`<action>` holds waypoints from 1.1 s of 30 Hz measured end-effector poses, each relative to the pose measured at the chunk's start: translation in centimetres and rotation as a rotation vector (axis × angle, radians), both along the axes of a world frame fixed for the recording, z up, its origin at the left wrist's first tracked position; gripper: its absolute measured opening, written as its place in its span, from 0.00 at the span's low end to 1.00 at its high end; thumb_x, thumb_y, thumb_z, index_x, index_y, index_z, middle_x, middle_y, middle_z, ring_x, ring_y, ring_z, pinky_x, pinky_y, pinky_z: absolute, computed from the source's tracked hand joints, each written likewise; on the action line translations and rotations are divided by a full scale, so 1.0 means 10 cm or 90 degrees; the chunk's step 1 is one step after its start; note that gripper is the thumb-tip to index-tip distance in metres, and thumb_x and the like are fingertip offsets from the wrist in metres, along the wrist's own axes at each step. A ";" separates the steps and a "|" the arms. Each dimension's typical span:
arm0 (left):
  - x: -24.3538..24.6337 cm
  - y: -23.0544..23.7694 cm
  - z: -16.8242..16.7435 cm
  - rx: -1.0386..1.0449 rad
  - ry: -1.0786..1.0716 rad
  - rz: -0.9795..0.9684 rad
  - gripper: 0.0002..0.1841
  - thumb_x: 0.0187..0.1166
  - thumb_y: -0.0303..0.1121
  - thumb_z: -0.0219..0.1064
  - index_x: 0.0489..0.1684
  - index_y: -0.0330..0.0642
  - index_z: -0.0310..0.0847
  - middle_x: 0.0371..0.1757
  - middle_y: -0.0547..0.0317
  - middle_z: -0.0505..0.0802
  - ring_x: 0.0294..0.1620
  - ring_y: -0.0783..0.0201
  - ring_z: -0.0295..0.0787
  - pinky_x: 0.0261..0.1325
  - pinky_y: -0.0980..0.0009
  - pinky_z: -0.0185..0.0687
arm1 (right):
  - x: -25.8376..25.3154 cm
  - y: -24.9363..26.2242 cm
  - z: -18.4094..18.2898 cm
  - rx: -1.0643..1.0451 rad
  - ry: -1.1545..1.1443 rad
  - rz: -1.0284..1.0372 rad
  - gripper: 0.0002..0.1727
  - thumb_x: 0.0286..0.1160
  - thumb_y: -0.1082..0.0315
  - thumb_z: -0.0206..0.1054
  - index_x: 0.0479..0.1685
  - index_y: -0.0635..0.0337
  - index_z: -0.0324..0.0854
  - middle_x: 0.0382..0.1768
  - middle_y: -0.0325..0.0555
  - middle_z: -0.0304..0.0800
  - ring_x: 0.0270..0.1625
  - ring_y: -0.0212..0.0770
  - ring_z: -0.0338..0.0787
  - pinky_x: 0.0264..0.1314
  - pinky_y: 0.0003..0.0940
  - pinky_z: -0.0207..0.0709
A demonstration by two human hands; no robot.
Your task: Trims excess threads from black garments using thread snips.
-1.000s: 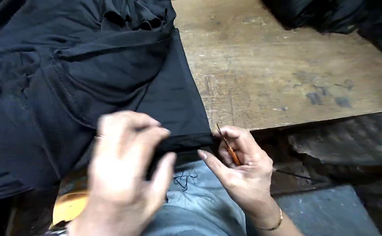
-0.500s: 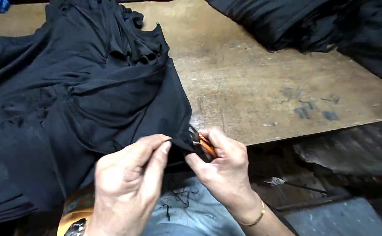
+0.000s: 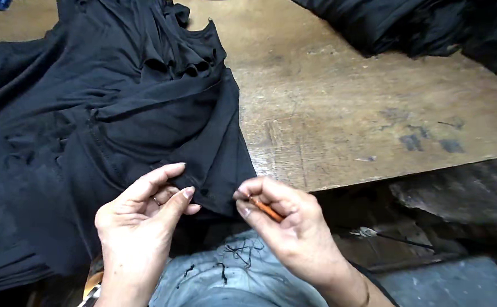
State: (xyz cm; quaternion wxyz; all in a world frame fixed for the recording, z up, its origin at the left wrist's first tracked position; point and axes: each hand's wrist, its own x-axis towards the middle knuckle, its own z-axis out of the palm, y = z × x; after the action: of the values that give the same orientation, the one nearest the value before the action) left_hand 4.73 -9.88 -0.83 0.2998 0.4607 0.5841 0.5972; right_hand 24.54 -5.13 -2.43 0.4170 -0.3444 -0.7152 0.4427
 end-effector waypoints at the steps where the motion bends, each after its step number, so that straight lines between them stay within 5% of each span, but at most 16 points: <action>1: -0.01 -0.01 0.00 -0.003 -0.035 -0.012 0.20 0.69 0.16 0.73 0.61 0.36 0.88 0.40 0.54 0.95 0.29 0.63 0.94 0.33 0.69 0.95 | 0.01 0.04 0.05 -0.029 0.008 -0.008 0.10 0.75 0.75 0.65 0.51 0.57 0.86 0.22 0.30 0.81 0.17 0.22 0.73 0.16 0.15 0.67; 5: 0.02 -0.05 0.04 -0.025 -0.197 -0.030 0.22 0.67 0.16 0.74 0.63 0.34 0.88 0.34 0.51 0.93 0.19 0.67 0.87 0.21 0.74 0.88 | -0.01 0.09 0.13 -0.132 0.062 0.030 0.13 0.84 0.72 0.57 0.56 0.59 0.86 0.20 0.36 0.76 0.15 0.27 0.69 0.13 0.17 0.62; 11: 0.03 -0.12 0.11 -0.051 -0.295 -0.017 0.27 0.62 0.17 0.77 0.66 0.34 0.86 0.30 0.48 0.92 0.14 0.69 0.82 0.15 0.77 0.83 | -0.06 0.06 0.15 -0.207 0.116 0.085 0.12 0.85 0.72 0.58 0.54 0.60 0.86 0.18 0.38 0.73 0.14 0.27 0.66 0.13 0.18 0.57; 18: 0.02 -0.18 0.12 -0.046 -0.276 -0.025 0.27 0.64 0.17 0.74 0.67 0.35 0.84 0.30 0.51 0.90 0.12 0.73 0.78 0.12 0.81 0.77 | -0.03 0.01 0.11 -0.194 0.123 0.050 0.10 0.81 0.73 0.63 0.52 0.59 0.87 0.19 0.37 0.77 0.14 0.25 0.68 0.14 0.16 0.60; 25: 0.08 -0.24 0.15 -0.006 -0.170 -0.072 0.32 0.60 0.19 0.78 0.71 0.38 0.81 0.40 0.51 0.92 0.13 0.70 0.80 0.09 0.78 0.78 | -0.17 -0.04 0.18 -0.048 0.174 0.045 0.16 0.62 0.75 0.79 0.50 0.67 0.87 0.17 0.30 0.71 0.17 0.19 0.65 0.17 0.12 0.61; 29: 0.08 -0.27 0.14 0.021 -0.129 -0.076 0.34 0.60 0.19 0.79 0.74 0.38 0.80 0.45 0.53 0.94 0.15 0.69 0.83 0.12 0.77 0.83 | -0.22 -0.03 0.17 0.002 0.180 0.046 0.05 0.65 0.81 0.75 0.38 0.68 0.87 0.26 0.38 0.86 0.25 0.24 0.81 0.25 0.15 0.78; 33: 0.07 -0.28 0.11 0.018 -0.128 -0.070 0.34 0.59 0.18 0.79 0.74 0.37 0.80 0.49 0.51 0.93 0.15 0.68 0.82 0.10 0.76 0.81 | -0.19 -0.04 0.15 -0.057 0.232 0.042 0.02 0.71 0.80 0.70 0.37 0.66 0.86 0.24 0.39 0.82 0.21 0.25 0.77 0.21 0.17 0.75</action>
State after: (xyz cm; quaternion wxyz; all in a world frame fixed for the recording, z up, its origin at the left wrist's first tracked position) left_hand 5.40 -12.71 0.28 0.3829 0.4336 0.5167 0.6312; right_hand 22.62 -5.52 -0.91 0.5096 -0.2531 -0.6181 0.5424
